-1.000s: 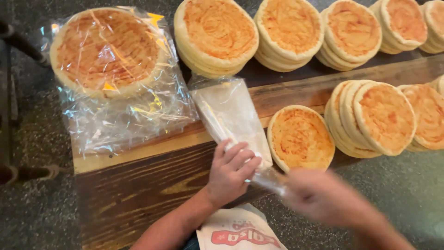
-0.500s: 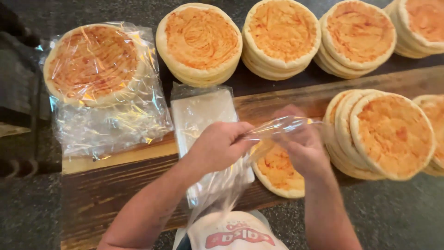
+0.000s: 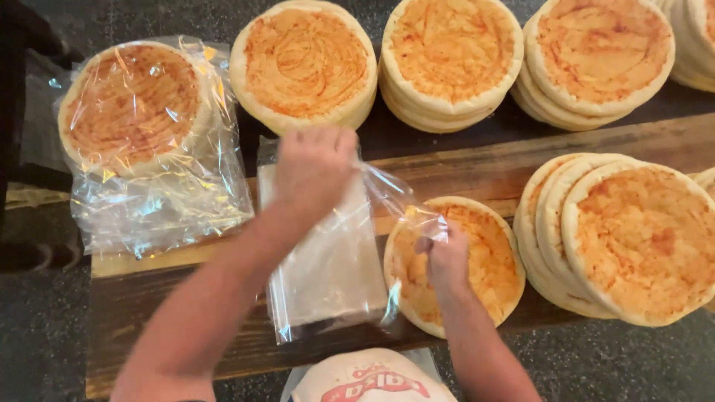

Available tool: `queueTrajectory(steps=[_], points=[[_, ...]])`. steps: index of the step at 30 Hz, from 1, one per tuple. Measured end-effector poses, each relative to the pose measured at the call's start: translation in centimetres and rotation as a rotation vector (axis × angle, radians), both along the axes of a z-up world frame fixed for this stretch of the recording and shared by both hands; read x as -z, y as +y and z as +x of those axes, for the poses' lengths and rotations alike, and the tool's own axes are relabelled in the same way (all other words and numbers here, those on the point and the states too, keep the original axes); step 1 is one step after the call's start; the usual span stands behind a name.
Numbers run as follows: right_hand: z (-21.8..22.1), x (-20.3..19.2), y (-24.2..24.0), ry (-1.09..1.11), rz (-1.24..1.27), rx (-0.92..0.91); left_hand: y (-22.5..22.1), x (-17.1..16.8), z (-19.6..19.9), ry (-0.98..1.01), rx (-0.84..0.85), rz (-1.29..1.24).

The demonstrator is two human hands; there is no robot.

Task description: The person is taking individual pre-made pizza bases from stacks and placing them into plastic bags on a wooden production table.

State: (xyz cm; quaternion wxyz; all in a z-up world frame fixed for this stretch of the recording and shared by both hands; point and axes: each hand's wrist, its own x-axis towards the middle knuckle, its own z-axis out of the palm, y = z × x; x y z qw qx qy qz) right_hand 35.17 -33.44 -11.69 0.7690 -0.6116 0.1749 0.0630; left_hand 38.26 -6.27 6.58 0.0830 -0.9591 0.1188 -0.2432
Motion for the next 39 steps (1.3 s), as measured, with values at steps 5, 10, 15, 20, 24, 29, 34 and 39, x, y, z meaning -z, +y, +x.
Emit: queueTrajectory(steps=[5, 10, 15, 20, 24, 29, 34, 39], points=[[-5.9, -5.5, 3.5, 0.123, 0.196, -0.066, -7.1, 4.3, -9.4, 0.225, 0.063, -0.298], [-7.8, -5.6, 4.9, 0.084, 0.14, -0.222, -7.3, 10.3, -13.0, 0.5, 0.028, -0.517], [-9.4, -11.1, 4.7, -0.004, -0.298, -0.324, -3.8, 8.7, -12.0, 0.795, -0.564, -2.135], [-13.3, -10.9, 2.9, 0.061, -0.832, -0.483, 0.3, 8.4, -11.2, 0.51, -0.548, -2.283], [-13.9, -18.1, 8.3, -0.934, -1.103, -0.316, 0.0, 5.2, -13.6, 0.643, 0.22, -1.186], [-9.9, -8.9, 7.8, -0.963, -1.559, -0.394, 4.5, 8.7, -15.0, 0.406, -0.015, -0.29], [-7.0, -9.6, 6.2, -0.893, -1.731, -0.213, 13.7, 8.6, -12.6, 0.372, -0.483, -0.169], [-6.9, -7.1, 5.0, -0.645, -1.297, -0.638, 8.9, 4.1, -16.7, -0.311, 0.094, -0.115]])
